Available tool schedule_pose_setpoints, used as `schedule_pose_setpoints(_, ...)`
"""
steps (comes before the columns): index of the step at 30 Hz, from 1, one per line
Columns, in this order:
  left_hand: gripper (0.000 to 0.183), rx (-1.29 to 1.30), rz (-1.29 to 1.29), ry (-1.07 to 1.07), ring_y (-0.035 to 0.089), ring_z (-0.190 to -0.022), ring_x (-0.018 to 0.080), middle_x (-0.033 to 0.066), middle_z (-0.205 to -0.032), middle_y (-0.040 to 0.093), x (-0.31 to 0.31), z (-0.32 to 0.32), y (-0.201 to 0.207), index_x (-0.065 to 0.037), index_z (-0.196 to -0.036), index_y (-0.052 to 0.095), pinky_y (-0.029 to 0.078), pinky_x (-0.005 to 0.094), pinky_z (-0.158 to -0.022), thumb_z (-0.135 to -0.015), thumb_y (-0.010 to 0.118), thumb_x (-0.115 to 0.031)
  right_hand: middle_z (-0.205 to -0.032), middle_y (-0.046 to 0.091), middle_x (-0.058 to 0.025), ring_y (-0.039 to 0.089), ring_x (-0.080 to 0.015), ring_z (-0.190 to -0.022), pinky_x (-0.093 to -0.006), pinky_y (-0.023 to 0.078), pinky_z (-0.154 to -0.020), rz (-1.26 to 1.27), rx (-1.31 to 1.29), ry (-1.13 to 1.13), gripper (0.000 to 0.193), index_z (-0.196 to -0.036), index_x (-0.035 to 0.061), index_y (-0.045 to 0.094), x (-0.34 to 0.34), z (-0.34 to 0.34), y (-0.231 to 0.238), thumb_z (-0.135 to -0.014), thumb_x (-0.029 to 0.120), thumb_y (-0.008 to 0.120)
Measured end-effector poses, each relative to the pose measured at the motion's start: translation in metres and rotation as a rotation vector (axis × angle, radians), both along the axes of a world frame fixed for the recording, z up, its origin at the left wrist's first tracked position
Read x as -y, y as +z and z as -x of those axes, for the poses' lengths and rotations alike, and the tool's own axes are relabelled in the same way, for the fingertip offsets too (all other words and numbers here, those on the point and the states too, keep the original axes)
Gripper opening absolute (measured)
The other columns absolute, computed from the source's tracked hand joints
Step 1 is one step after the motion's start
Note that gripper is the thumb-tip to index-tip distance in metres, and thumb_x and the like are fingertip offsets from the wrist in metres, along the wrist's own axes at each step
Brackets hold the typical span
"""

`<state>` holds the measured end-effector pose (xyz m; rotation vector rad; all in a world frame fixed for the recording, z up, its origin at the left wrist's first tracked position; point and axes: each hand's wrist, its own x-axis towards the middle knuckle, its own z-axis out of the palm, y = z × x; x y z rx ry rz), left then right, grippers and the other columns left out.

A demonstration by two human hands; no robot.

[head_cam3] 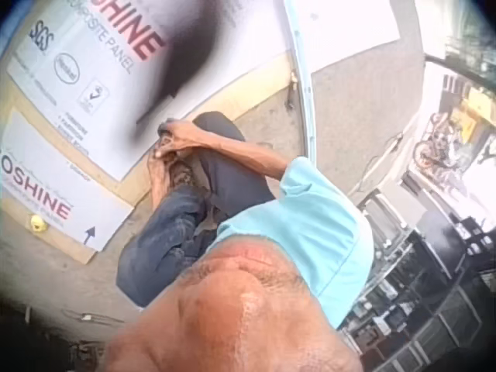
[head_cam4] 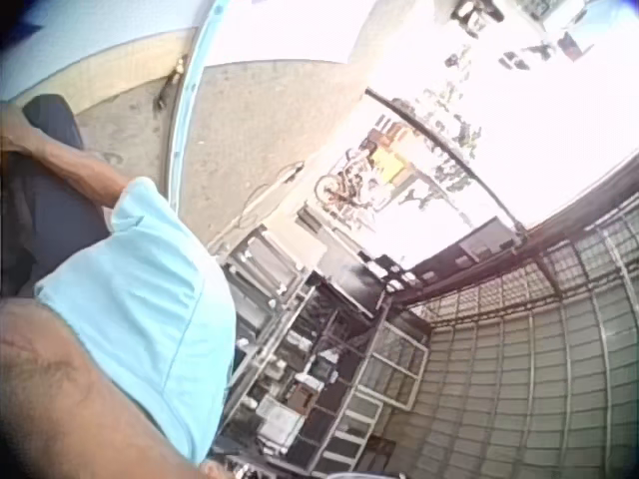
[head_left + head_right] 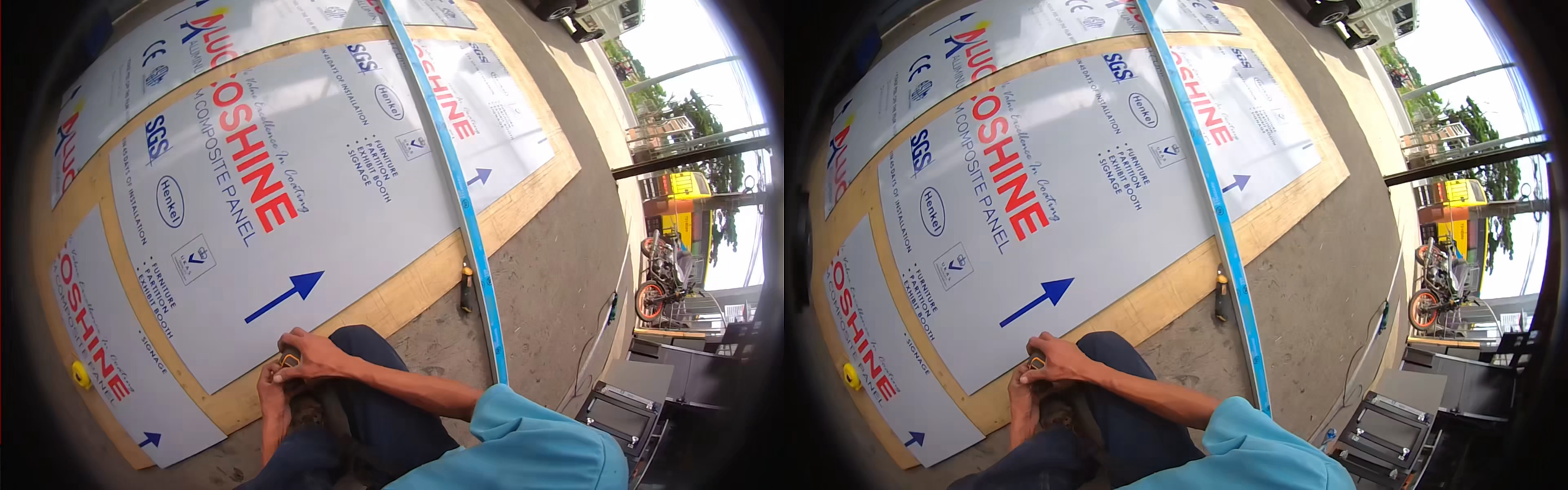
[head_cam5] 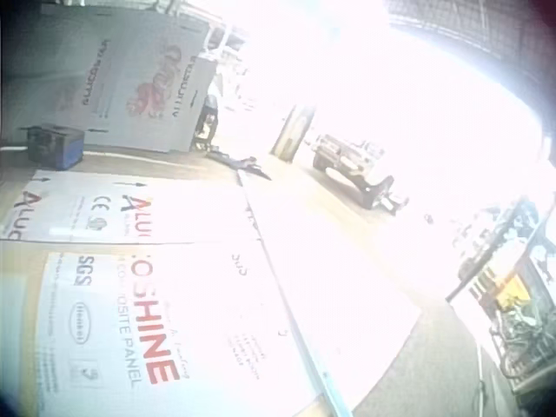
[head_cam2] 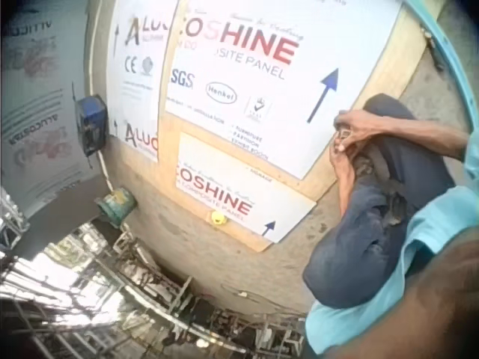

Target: The recorder uses a measuring tape and utility knife to measure and mark large composite panels on a workshop floor.

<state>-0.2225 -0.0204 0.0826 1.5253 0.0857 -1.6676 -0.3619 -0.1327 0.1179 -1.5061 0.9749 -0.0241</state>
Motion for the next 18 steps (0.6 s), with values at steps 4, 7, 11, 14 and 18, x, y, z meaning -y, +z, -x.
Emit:
schedule_pose_setpoints(4, 0.024, -0.074, 0.009, -0.038, 0.061, -0.081, 0.0178, 0.0041, -0.090, 0.059, 0.015, 0.016, 0.003, -0.009, -0.114, 0.055, 0.052, 0.0343, -0.074, -0.093, 0.053, -0.022, -0.104, 0.053, -0.0199, 0.055, -0.0378, -0.097, -0.0416, 0.044, -0.083, 0.019, -0.038, -0.036, 0.058, -0.109, 0.0062, 0.057, 0.004, 0.023, -0.036, -0.079, 0.056, 0.062)
schedule_pose_setpoints(7, 0.030, 0.149, 0.089, -0.174, 0.060, -0.076, 0.0170, 0.0055, -0.083, 0.059, 0.004, 0.003, -0.038, -0.004, -0.116, 0.055, 0.050, 0.0298, -0.073, -0.090, 0.059, -0.018, -0.104, 0.053, -0.0208, 0.054, -0.0371, -0.098, -0.0405, 0.044, -0.085, 0.064, -0.073, -0.078, 0.055, -0.109, 0.0058, 0.058, 0.004, 0.012, -0.037, -0.079, 0.052, 0.063)
schedule_pose_setpoints(11, 0.028, 0.159, 0.144, -0.163, 0.058, -0.070, 0.0151, 0.0059, -0.078, 0.058, 0.003, -0.009, -0.043, 0.000, -0.106, 0.055, 0.050, 0.0279, -0.065, -0.083, 0.063, -0.014, -0.105, 0.053, -0.0203, 0.054, -0.0364, -0.098, -0.0393, 0.044, -0.085, 0.069, -0.039, -0.082, 0.051, -0.108, 0.0056, 0.059, 0.007, 0.017, -0.038, -0.078, 0.046, 0.065)
schedule_pose_setpoints(14, 0.023, 0.040, 0.035, -0.218, 0.058, -0.069, 0.0140, 0.0057, -0.084, 0.058, 0.004, -0.034, -0.011, -0.004, -0.093, 0.055, 0.049, 0.0267, -0.057, -0.081, 0.064, -0.021, -0.107, 0.053, -0.0180, 0.054, -0.0351, -0.100, -0.0388, 0.045, -0.086, -0.007, -0.010, -0.082, 0.046, -0.107, 0.0059, 0.060, 0.014, 0.023, -0.026, -0.075, 0.039, 0.067)
schedule_pose_setpoints(18, 0.012, 0.473, 0.179, -0.367, 0.049, -0.061, 0.0106, 0.0028, -0.071, 0.054, 0.006, -0.084, 0.038, -0.002, -0.087, 0.059, 0.042, 0.0242, -0.053, -0.082, 0.060, -0.013, -0.113, 0.054, -0.0132, 0.052, -0.0318, -0.107, -0.0415, 0.049, -0.085, 0.476, -0.224, -0.326, 0.040, -0.105, 0.0116, 0.062, 0.025, 0.041, -0.018, -0.072, 0.033, 0.071)
